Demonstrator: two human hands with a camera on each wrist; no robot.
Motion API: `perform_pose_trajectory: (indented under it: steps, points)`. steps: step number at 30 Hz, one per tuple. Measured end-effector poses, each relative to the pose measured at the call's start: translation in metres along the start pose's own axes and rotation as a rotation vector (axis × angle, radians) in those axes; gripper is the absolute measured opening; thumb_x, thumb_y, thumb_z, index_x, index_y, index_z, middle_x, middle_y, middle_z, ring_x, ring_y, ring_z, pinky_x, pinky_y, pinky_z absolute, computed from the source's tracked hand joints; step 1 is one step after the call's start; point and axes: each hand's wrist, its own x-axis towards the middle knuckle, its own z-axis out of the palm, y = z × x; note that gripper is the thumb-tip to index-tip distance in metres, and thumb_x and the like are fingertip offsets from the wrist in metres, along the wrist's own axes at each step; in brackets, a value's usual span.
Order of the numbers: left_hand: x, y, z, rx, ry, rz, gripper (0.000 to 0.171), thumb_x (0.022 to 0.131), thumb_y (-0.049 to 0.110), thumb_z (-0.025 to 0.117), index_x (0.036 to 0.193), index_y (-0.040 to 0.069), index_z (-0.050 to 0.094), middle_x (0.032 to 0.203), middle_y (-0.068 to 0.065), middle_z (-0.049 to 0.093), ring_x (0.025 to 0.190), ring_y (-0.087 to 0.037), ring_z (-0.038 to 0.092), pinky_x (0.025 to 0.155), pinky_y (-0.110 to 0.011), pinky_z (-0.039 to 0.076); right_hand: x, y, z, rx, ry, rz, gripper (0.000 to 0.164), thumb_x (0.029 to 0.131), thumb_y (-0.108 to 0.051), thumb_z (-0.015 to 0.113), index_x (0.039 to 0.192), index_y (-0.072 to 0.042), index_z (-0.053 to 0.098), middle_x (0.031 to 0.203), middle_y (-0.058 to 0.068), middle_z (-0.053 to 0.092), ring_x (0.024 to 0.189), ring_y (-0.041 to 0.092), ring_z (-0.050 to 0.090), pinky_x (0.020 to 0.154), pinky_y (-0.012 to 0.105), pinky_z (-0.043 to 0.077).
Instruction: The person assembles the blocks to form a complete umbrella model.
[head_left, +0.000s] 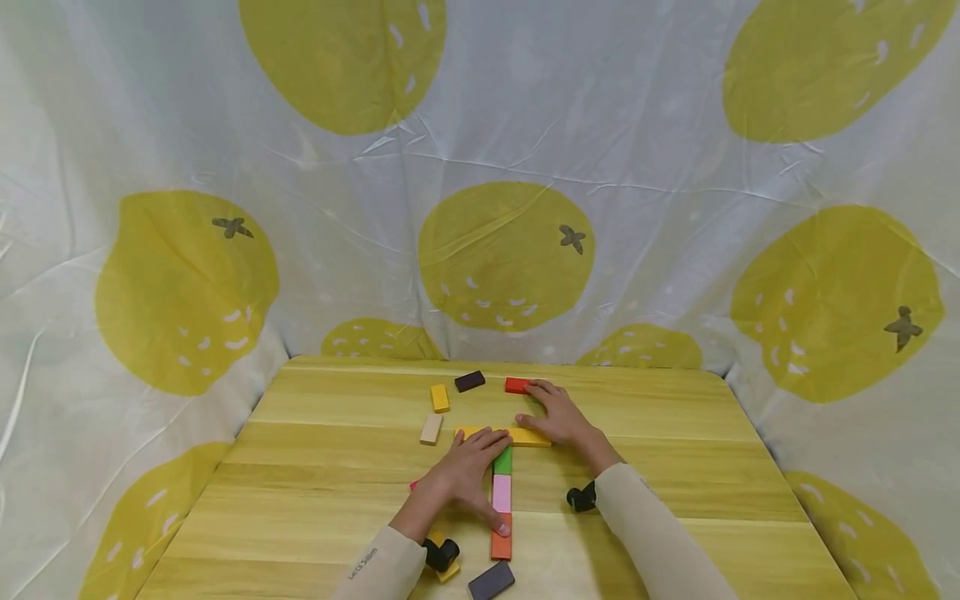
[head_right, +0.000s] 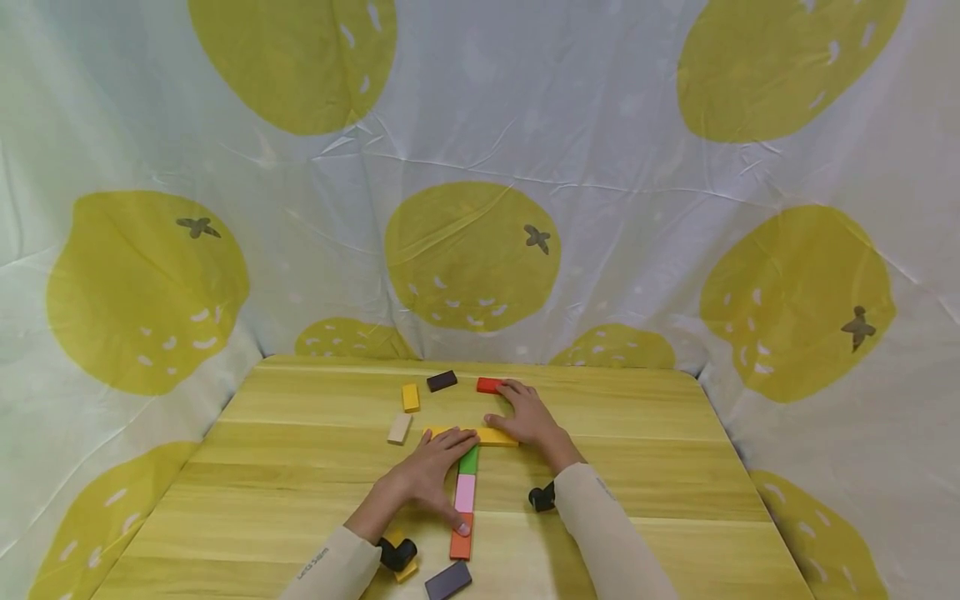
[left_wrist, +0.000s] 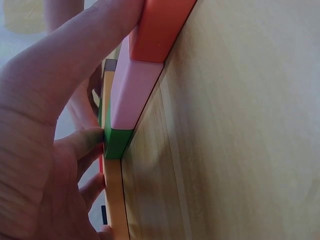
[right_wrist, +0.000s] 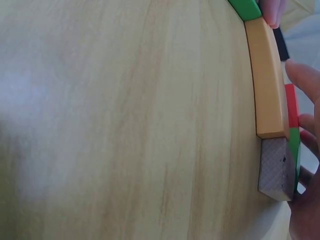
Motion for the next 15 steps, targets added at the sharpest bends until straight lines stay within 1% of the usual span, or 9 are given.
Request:
perform_pose_trajectory:
  steps: [8, 10, 15]
  points:
    - [0.000, 0.000, 0.001, -0.013, 0.003, 0.002, 0.139, 0.052, 0.085, 0.082, 0.165, 0.025, 0.027, 0.171, 0.007, 0.024, 0.160, -0.026, 0.019, 0.126, -0.066, 0.013, -0.005, 0.007, -0.003, 0.045, 0.007, -0.002, 0.079, 0.097, -0.053, 0.064, 0.160, -0.012, 0.039, 0.170, 0.009, 0.026, 0.155, 0.040, 0.025, 0.120, 0.064, 0.031]
    - [0.000, 0.000, 0.001, -0.017, 0.002, 0.002, 0.139, 0.052, 0.085, 0.083, 0.165, 0.025, 0.028, 0.171, 0.007, 0.025, 0.160, -0.026, 0.020, 0.126, -0.066, 0.013, -0.008, 0.009, -0.005, 0.064, 0.016, -0.012, 0.078, 0.097, -0.052, 0.065, 0.159, -0.011, 0.041, 0.169, 0.010, 0.028, 0.155, 0.041, 0.027, 0.120, 0.064, 0.031]
    - [0.000, 0.000, 0.000, -0.020, 0.010, 0.006, 0.139, 0.052, 0.084, 0.084, 0.164, 0.025, 0.029, 0.171, 0.007, 0.026, 0.159, -0.027, 0.021, 0.125, -0.067, 0.013, -0.018, 0.013, -0.012, 0.041, 0.028, -0.019, 0.073, 0.098, -0.052, 0.064, 0.156, -0.011, 0.046, 0.166, 0.009, 0.035, 0.153, 0.037, 0.033, 0.121, 0.060, 0.032]
